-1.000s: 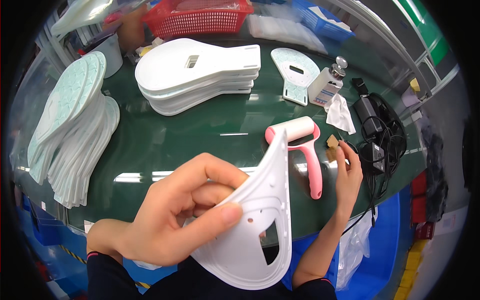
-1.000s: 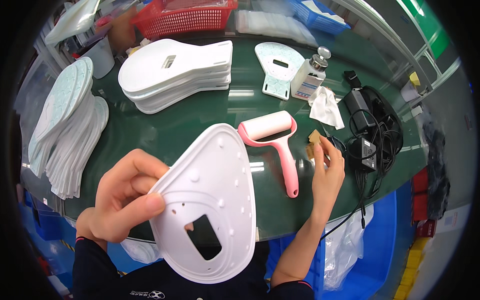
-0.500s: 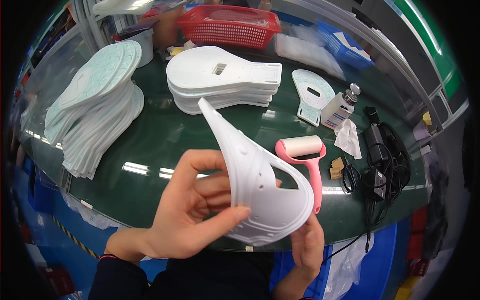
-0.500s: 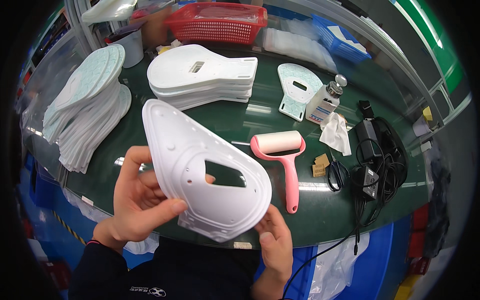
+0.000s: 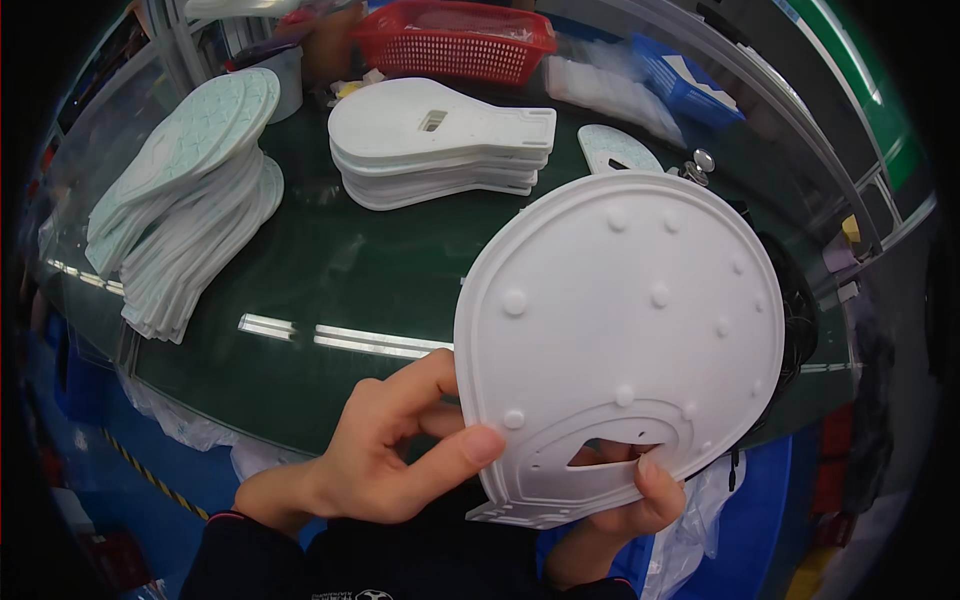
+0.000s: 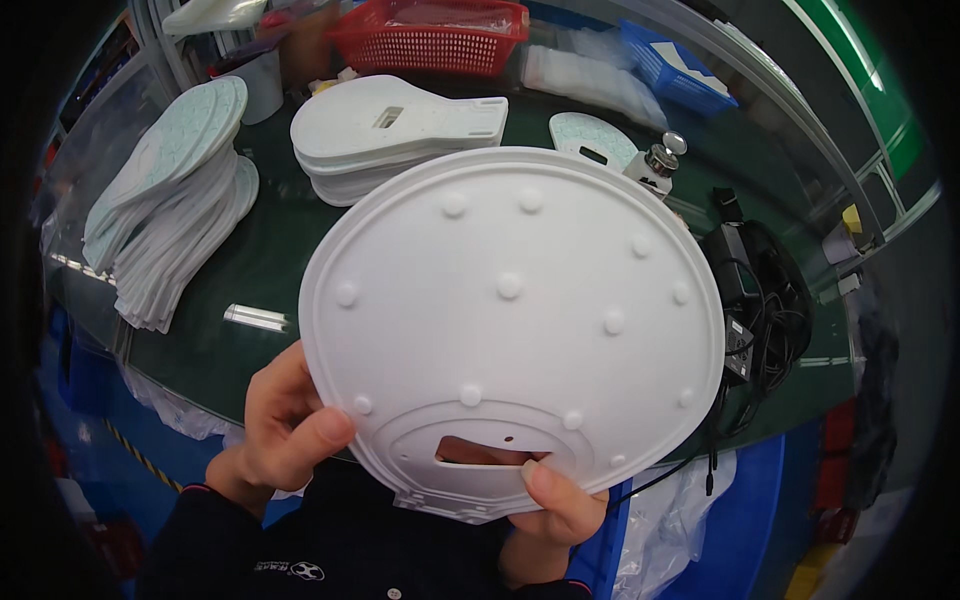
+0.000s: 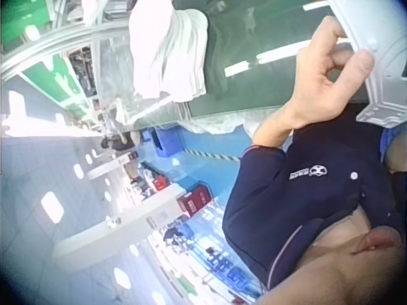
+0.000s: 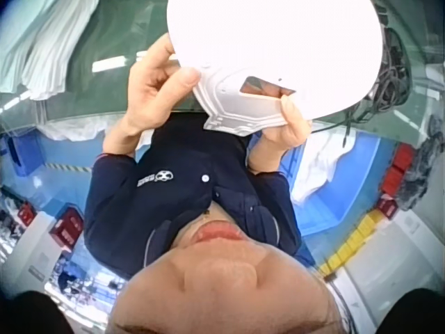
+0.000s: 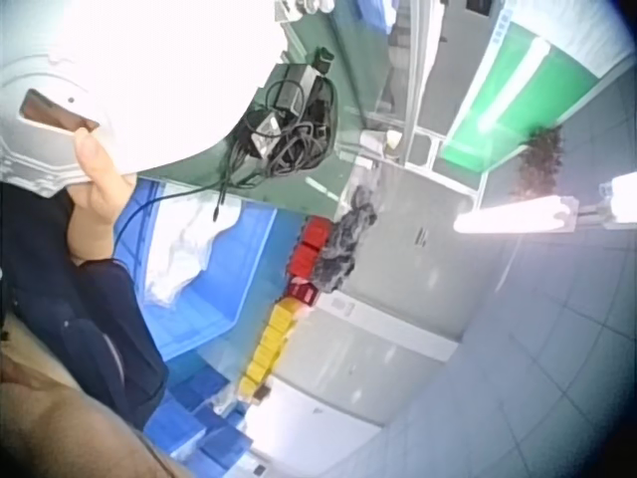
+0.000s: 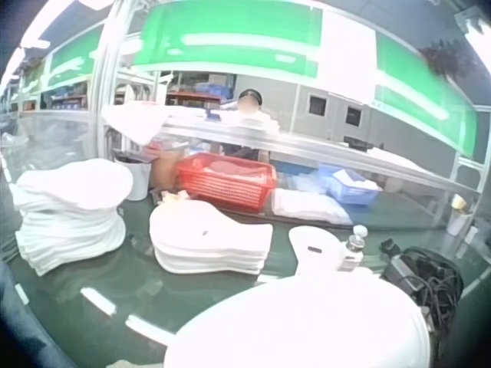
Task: The person peels protective film from plastic industrial components by hand, then inspects them.
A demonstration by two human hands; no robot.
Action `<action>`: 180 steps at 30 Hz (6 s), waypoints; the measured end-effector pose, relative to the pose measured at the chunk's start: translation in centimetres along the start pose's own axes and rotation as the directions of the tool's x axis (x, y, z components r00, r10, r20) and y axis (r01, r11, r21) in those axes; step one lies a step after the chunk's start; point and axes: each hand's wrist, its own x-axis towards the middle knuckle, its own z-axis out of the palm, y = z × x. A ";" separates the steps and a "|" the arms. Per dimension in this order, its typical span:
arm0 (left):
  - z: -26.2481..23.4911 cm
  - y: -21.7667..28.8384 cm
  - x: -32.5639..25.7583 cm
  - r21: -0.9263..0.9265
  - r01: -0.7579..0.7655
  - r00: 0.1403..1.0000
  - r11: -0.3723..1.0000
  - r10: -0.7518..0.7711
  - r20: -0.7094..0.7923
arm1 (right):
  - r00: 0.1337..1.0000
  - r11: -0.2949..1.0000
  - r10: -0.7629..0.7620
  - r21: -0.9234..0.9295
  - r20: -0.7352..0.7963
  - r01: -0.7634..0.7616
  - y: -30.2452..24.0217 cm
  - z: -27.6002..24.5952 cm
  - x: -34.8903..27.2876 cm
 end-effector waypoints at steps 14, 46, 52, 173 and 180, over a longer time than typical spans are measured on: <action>-2.4 -2.6 -1.7 0.331 0.046 0.831 0.943 -0.220 0.511 | 0.998 0.990 -0.036 0.132 -0.046 0.042 0.0 -1.4 -0.8; -0.3 -0.6 -1.9 -0.246 0.006 0.937 0.969 -0.091 -0.337 | 0.987 0.977 0.157 0.141 0.043 -0.162 1.7 -0.2 -0.8; -0.4 1.2 -1.5 0.014 -0.012 0.950 1.000 0.016 -0.311 | 0.986 0.989 0.139 0.072 -0.092 -0.133 1.9 0.5 -1.1; 0.5 -3.9 -1.3 -0.152 -0.072 0.872 0.986 -0.012 -0.490 | 0.950 0.867 -0.159 -0.498 -0.270 0.004 1.6 -0.9 0.4; 0.3 -3.7 -1.8 0.000 -0.146 0.949 0.989 0.141 -0.282 | 0.907 0.654 -0.399 -0.735 -0.134 0.179 1.3 -3.1 -1.1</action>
